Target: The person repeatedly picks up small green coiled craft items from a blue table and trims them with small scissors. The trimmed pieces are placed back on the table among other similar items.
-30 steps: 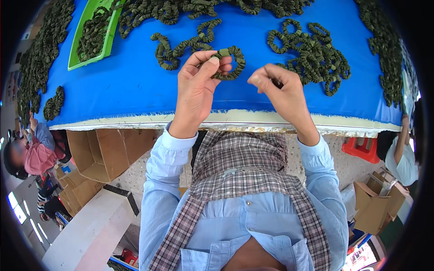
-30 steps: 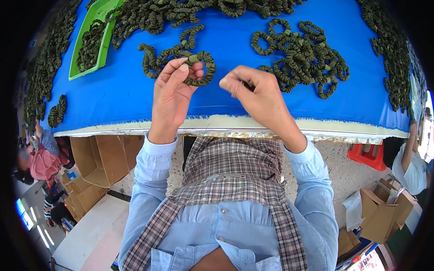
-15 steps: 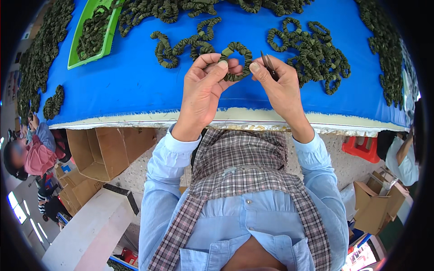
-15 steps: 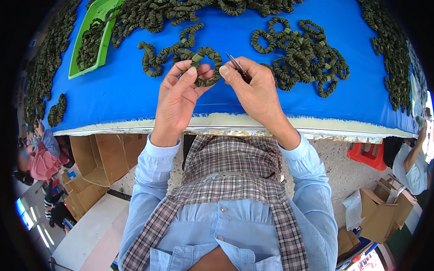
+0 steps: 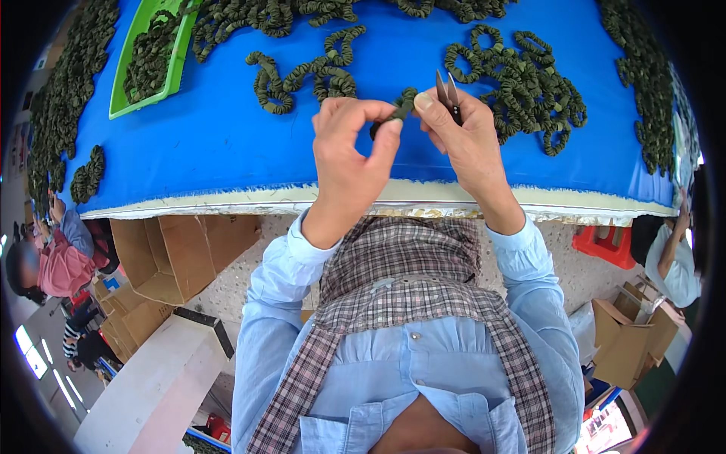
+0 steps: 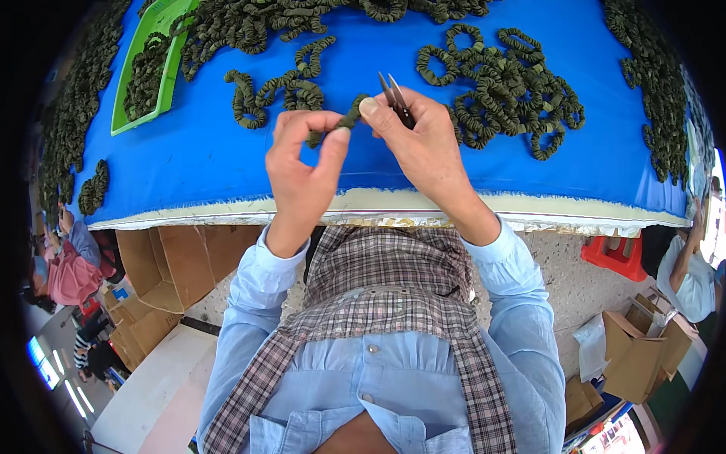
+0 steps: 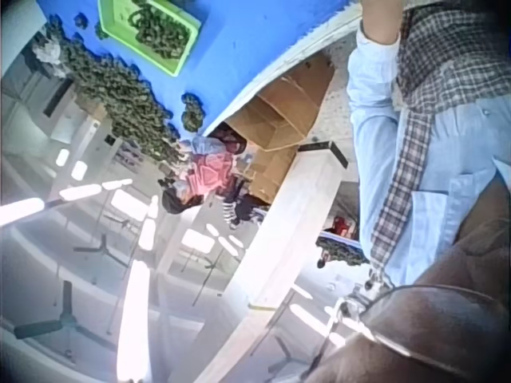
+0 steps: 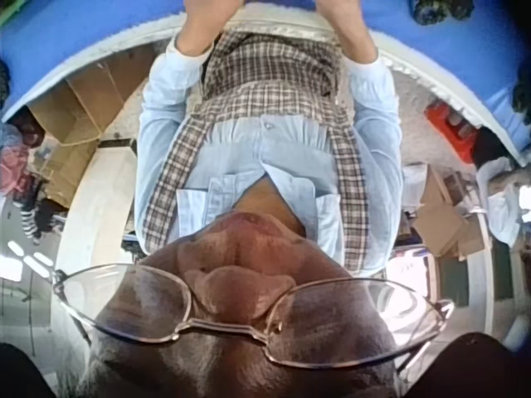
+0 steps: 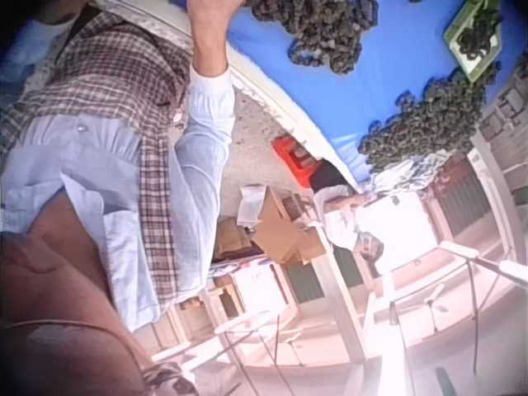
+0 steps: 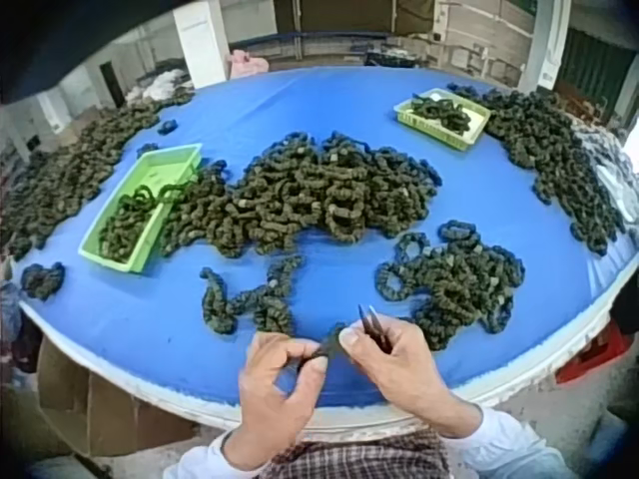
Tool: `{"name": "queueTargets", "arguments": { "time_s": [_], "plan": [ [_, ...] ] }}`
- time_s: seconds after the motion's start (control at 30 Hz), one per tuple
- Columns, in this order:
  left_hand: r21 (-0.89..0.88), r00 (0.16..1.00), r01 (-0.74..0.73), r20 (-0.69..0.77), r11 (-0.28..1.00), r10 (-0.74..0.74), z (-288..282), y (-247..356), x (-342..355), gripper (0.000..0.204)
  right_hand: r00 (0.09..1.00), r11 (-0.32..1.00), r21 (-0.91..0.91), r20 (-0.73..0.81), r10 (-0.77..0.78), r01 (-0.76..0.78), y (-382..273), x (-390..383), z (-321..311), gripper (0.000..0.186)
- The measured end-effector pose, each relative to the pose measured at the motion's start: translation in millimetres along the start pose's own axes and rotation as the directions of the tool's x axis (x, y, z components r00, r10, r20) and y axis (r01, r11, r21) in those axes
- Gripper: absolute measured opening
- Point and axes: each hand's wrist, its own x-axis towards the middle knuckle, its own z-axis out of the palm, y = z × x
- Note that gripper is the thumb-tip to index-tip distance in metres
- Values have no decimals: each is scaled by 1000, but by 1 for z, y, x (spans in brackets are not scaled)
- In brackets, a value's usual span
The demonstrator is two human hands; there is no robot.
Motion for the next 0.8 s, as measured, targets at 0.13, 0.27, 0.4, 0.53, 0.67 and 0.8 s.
{"name": "queueTargets", "arguments": {
  "time_s": [0.13,0.27,0.4,0.53,0.67,0.8],
  "plan": [
    [-644,840,539,358,544,-409,-8,2,7,17,945,947,-92,-86,-314,307,6,4,6,22],
    [-720,830,555,447,417,-334,-10,0,7,21,955,951,-78,32,-296,298,13,7,-1,21],
    [-752,808,582,487,312,-332,-6,-3,6,21,966,960,-108,35,-256,259,12,6,-4,20],
    [-749,792,601,511,279,-336,-5,-2,5,20,974,956,-187,42,-222,226,3,3,-7,18],
    [-696,799,600,493,396,-343,-3,-4,2,19,961,915,-297,34,-276,273,4,4,-9,14],
    [-514,945,327,163,793,-284,-2,-4,-1,18,926,807,-469,71,-370,358,1,11,-30,13]
  ]
}}
